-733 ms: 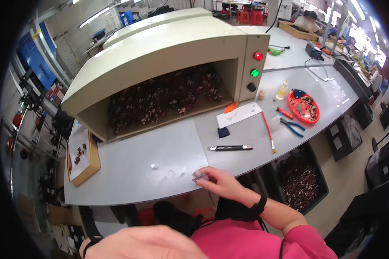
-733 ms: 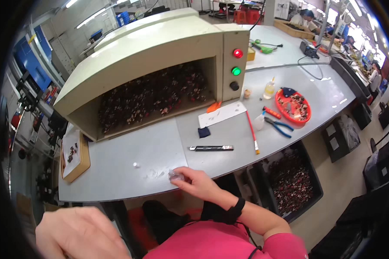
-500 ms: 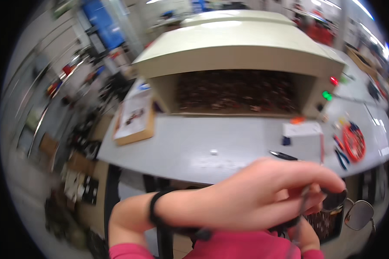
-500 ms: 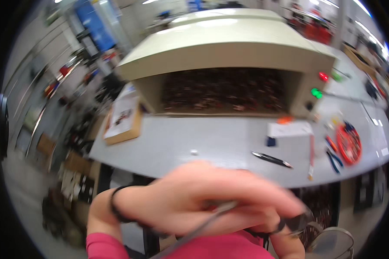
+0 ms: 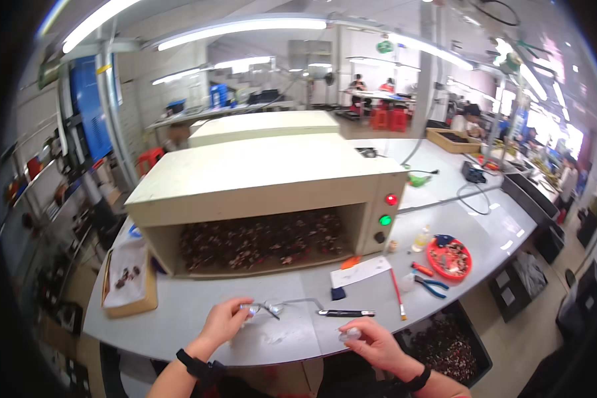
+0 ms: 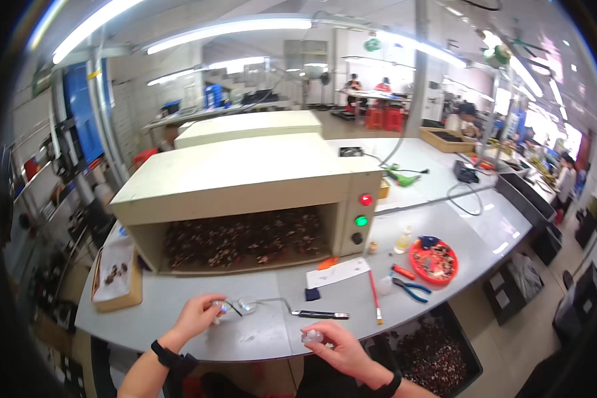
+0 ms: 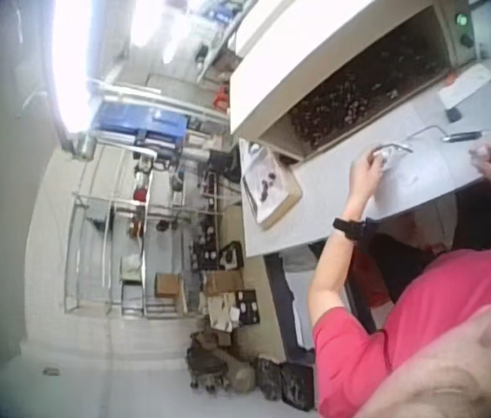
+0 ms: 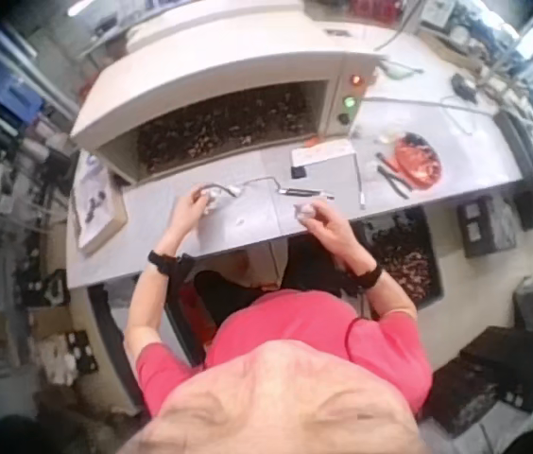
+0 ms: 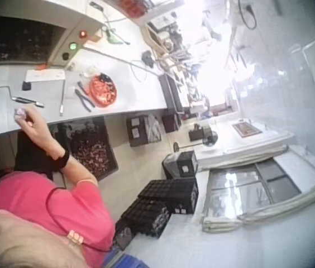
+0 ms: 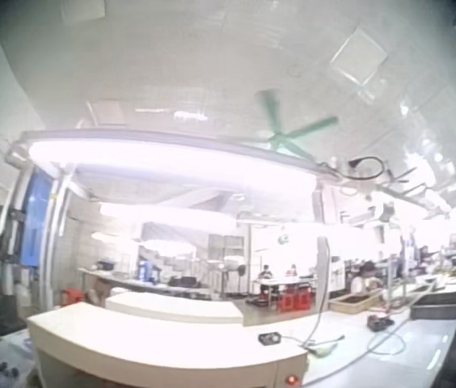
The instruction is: Assembling, cleaning, and gluing small figurine components at a workshop station.
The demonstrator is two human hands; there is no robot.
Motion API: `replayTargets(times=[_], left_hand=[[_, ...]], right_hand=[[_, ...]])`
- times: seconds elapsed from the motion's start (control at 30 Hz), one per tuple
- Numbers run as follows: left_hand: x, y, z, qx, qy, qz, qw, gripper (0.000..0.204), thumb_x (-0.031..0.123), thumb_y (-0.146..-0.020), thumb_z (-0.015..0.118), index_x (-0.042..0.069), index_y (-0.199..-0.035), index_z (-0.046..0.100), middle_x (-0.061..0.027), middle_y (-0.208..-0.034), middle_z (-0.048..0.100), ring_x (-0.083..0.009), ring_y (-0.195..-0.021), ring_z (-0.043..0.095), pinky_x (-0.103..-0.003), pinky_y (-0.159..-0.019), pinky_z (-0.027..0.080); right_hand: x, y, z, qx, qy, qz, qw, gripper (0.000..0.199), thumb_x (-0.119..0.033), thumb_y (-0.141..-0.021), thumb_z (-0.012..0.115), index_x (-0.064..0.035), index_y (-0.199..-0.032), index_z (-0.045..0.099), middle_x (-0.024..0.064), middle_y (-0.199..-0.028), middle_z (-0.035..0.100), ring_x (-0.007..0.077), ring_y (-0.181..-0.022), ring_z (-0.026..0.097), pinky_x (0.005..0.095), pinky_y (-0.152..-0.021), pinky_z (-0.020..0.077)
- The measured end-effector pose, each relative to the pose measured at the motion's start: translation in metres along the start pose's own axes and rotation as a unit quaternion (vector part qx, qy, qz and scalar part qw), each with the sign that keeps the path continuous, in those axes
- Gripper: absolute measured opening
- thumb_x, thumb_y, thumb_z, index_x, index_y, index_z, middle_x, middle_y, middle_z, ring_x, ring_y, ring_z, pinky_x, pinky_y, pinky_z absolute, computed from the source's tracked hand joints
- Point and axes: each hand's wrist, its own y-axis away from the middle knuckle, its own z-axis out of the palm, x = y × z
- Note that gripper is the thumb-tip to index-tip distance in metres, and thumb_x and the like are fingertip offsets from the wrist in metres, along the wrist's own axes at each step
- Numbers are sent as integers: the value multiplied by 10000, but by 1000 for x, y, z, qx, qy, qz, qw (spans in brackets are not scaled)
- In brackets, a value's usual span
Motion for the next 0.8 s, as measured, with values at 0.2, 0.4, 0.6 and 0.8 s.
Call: replayTargets(times=[0.2, 0.4, 0.6, 0.8], left_hand=[[-10, -32, 37, -27, -28, 31, 999, 266, 168, -891, 584, 107, -1140, 654, -98, -838, 706, -206, -797, 684, -312, -698, 511], [-13, -29, 42, -56, -160, 55, 984, 287, 189, -865, 603, 155, -1144, 657, -114, -763, 663, -285, -728, 645, -361, -661, 493], [-10, -6, 27, 25, -211, 109, 971, 388, 181, -837, 627, 116, -1218, 603, -118, -838, 662, -292, -762, 628, -334, -711, 490], [-18, 39, -7, 103, -163, 138, 971, 534, 56, -835, 569, 56, -1359, 463, -230, -1039, 610, -388, -987, 570, -433, -864, 468]], right_hand=[[-110, 1, -63, 19, 127, -191, 973, 343, -81, -814, 748, -47, -1134, 628, 57, -1019, 633, 146, -922, 605, 261, -778, 490], [-213, 4, -66, -50, 192, -360, 912, 348, -82, -796, 765, -11, -1109, 632, 103, -1039, 677, 196, -929, 651, 305, -811, 518], [-250, 5, -8, 66, 153, -516, 840, 285, -362, -874, 684, -93, -964, 654, 94, -859, 635, 170, -656, 586, 279, -604, 490], [-285, 15, 81, 301, 23, -530, 793, 243, -260, -736, 779, -107, -797, 601, 57, -759, 563, 138, -583, 477, 247, -532, 377]])
